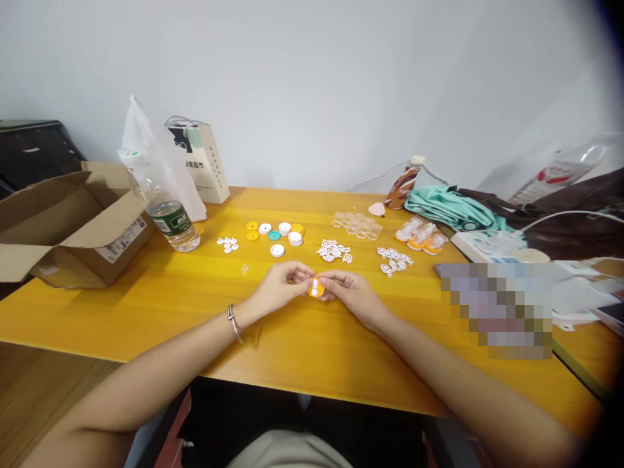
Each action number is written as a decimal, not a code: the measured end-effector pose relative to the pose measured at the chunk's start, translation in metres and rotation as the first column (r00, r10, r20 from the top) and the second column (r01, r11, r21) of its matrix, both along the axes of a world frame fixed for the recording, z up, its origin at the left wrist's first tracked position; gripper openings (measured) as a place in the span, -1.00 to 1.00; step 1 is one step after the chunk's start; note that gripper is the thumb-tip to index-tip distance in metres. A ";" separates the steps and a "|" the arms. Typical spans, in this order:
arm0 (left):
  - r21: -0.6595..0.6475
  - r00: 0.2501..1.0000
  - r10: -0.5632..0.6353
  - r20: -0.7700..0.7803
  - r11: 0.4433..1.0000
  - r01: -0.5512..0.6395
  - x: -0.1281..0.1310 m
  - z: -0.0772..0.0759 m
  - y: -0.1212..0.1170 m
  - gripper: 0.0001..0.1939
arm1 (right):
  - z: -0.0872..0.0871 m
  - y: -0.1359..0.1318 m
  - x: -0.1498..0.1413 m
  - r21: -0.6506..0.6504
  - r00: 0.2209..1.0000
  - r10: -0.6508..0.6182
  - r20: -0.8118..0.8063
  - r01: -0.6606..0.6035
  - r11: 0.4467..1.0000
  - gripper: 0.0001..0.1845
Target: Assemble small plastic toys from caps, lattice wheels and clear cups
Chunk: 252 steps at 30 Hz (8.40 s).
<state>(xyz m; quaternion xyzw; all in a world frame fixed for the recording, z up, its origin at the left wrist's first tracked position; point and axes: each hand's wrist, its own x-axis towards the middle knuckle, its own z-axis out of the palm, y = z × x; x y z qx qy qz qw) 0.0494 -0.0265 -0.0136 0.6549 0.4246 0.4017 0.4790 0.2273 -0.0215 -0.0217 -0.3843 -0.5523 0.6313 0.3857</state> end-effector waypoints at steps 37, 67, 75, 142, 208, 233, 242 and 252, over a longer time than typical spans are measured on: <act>0.028 0.992 0.069 0.109 0.997 -0.072 0.005 -0.006 -0.002 -0.82 | 0.000 -0.010 -0.010 0.134 0.996 -0.070 -0.050 0.076 0.988 -0.58; -0.017 0.943 -0.305 0.132 0.951 0.310 -0.030 0.025 0.017 -0.70 | 0.003 -0.011 -0.007 0.223 0.973 -0.224 -0.053 0.230 0.947 -0.63; 0.068 0.956 -0.277 0.095 0.960 0.272 -0.026 0.021 0.016 -0.65 | 0.000 -0.010 -0.007 0.289 0.970 -0.244 -0.019 0.239 0.927 -0.63; 0.394 0.933 -0.045 -0.356 0.898 0.194 -0.015 0.011 0.001 -0.75 | -0.005 -0.007 -0.004 -0.049 0.988 -0.035 -0.153 0.027 0.998 -0.64; 0.502 0.607 0.254 -0.753 0.818 0.280 0.000 0.009 -0.016 -0.85 | -0.011 -0.006 -0.006 0.249 0.981 -0.036 0.190 -0.013 0.968 -0.69; 0.655 0.787 0.185 -0.589 0.680 0.331 -0.014 0.017 -0.010 -0.74 | -0.003 -0.002 0.001 0.071 1.000 -0.015 -0.020 0.016 0.997 -0.58; 0.246 0.689 -0.169 -0.705 0.853 0.460 -0.029 0.028 -0.010 -0.73 | 0.002 0.003 0.007 0.018 0.989 -0.137 0.062 0.136 0.991 -0.57; -0.003 0.969 -0.239 -0.068 0.971 0.239 -0.036 0.030 0.007 -0.66 | 0.007 -0.004 0.005 0.047 0.998 -0.036 0.052 0.034 0.998 -0.55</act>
